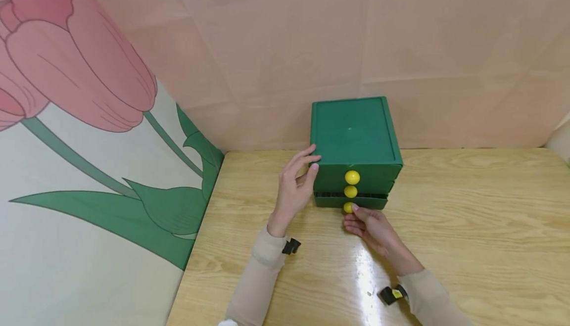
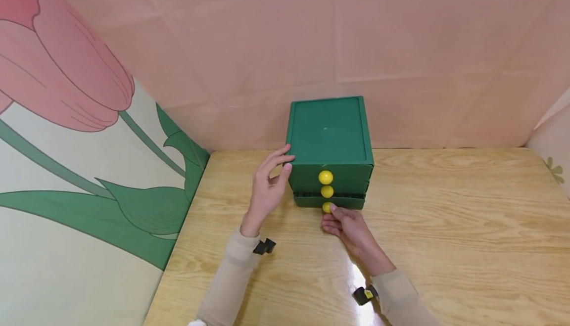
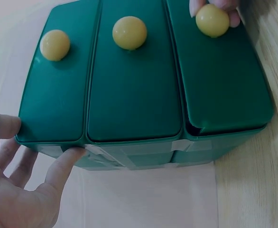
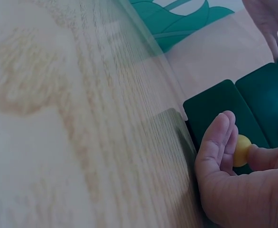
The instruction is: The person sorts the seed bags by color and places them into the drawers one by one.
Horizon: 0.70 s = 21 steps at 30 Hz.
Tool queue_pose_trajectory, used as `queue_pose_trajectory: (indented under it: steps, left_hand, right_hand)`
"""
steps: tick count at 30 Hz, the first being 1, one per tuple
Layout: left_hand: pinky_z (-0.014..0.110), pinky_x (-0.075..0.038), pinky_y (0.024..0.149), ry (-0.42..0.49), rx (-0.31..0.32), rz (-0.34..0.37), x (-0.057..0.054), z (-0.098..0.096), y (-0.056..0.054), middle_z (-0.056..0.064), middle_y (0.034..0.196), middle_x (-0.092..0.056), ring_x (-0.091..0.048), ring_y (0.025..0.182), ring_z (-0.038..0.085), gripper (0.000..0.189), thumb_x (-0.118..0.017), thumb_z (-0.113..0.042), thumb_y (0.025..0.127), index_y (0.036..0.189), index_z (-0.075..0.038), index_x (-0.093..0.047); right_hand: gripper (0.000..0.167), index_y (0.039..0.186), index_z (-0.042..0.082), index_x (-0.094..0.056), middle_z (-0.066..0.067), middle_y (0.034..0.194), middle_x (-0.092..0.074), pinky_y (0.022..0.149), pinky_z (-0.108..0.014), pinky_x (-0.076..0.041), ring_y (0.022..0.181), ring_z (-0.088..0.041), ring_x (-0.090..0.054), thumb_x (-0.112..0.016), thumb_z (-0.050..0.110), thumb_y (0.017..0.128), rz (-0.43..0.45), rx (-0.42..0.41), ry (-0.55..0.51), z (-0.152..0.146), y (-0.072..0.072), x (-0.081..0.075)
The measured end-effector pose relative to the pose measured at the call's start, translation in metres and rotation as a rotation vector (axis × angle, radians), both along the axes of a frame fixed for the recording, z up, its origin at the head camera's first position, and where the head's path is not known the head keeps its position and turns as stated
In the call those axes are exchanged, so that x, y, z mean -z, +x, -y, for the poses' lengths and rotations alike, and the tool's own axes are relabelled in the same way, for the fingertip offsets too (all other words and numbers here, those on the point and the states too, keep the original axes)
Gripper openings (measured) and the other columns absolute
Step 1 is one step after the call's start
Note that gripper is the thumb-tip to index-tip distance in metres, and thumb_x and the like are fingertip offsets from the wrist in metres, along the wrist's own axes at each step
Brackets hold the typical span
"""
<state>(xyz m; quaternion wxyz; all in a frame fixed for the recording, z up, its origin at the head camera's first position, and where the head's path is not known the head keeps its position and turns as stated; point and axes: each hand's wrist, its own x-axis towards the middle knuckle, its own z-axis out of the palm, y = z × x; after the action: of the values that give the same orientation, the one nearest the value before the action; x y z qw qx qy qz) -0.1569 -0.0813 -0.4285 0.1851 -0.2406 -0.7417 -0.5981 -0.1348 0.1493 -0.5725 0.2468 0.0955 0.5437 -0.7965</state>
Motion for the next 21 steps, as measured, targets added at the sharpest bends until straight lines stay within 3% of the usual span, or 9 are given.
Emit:
queue_pose_trajectory:
  steps: [21]
  left_hand:
    - [0.041,-0.062,0.093,0.008,-0.003,-0.003,-0.0008,0.0002,0.0011,0.026,0.151,-0.059,-0.064,0.134,0.039,0.022,-0.061,0.003,0.106,0.124,0.01,-0.071]
  right_hand:
    - [0.051,0.138,-0.015,-0.047,-0.007,0.105,-0.074,0.094,-0.031,-0.062,0.095,-0.015,-0.075,-0.05,0.03,0.115,-0.02,-0.004,-0.002,-0.0017,-0.0061,-0.002]
